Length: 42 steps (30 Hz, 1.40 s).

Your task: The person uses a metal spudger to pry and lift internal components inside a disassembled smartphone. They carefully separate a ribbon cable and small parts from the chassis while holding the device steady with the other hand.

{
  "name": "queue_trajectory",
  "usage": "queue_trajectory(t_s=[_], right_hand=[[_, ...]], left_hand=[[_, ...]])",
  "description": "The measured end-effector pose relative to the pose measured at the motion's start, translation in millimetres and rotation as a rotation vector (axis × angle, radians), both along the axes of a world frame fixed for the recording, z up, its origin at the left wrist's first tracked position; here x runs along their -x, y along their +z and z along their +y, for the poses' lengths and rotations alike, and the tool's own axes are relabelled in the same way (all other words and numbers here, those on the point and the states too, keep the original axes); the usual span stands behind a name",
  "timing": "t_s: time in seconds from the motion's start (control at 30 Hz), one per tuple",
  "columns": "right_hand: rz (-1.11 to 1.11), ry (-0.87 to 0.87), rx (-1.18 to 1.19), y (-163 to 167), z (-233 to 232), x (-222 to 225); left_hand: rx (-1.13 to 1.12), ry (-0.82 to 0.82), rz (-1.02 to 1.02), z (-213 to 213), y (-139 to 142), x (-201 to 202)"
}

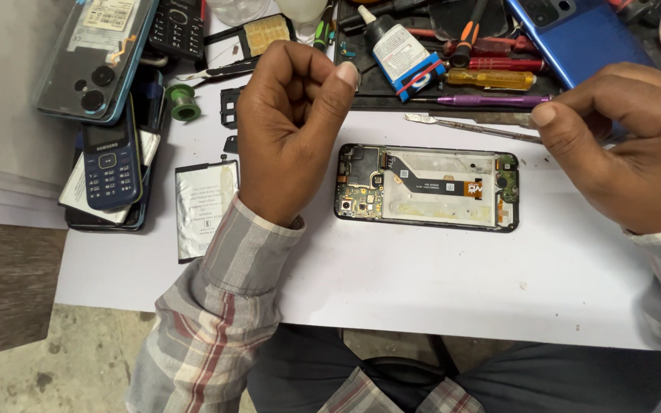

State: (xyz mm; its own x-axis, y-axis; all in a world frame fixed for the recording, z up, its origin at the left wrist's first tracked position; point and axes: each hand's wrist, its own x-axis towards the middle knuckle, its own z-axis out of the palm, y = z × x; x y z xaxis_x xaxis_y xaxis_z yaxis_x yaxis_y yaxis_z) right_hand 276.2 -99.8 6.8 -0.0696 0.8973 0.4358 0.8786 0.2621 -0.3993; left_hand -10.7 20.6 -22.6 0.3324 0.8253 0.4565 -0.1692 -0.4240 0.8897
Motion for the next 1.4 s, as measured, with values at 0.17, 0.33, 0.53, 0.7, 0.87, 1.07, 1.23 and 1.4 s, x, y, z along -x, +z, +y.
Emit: queue_trajectory(t_s=[0.17,0.33,0.53,0.7,0.87,1.07,1.23,1.4], right_hand=[[0.019,-0.007,0.015,1,-1,2],[-0.073,0.000,0.010,11,-3,16],[-0.245,0.239,0.050,16,-1,48],[-0.275,0.300,0.087,7,5,61],[-0.285,0.251,0.215,-2,8,59],[-0.244,0.202,0.191,-5,7,57],[-0.110,0.150,0.050,0,5,58],[0.096,-0.015,0.020,8,1,54]], left_hand=[[0.003,-0.024,-0.047,3,-3,2],[0.023,-0.006,-0.061,5,-7,3],[0.015,0.031,-0.119,4,-8,0],[0.044,0.076,-0.132,2,-5,-4],[0.072,0.069,-0.158,1,-5,-7],[0.054,0.103,-0.119,1,-7,-7],[0.036,0.263,-0.148,3,-4,-8],[0.528,0.132,-0.240,-19,4,-17]])
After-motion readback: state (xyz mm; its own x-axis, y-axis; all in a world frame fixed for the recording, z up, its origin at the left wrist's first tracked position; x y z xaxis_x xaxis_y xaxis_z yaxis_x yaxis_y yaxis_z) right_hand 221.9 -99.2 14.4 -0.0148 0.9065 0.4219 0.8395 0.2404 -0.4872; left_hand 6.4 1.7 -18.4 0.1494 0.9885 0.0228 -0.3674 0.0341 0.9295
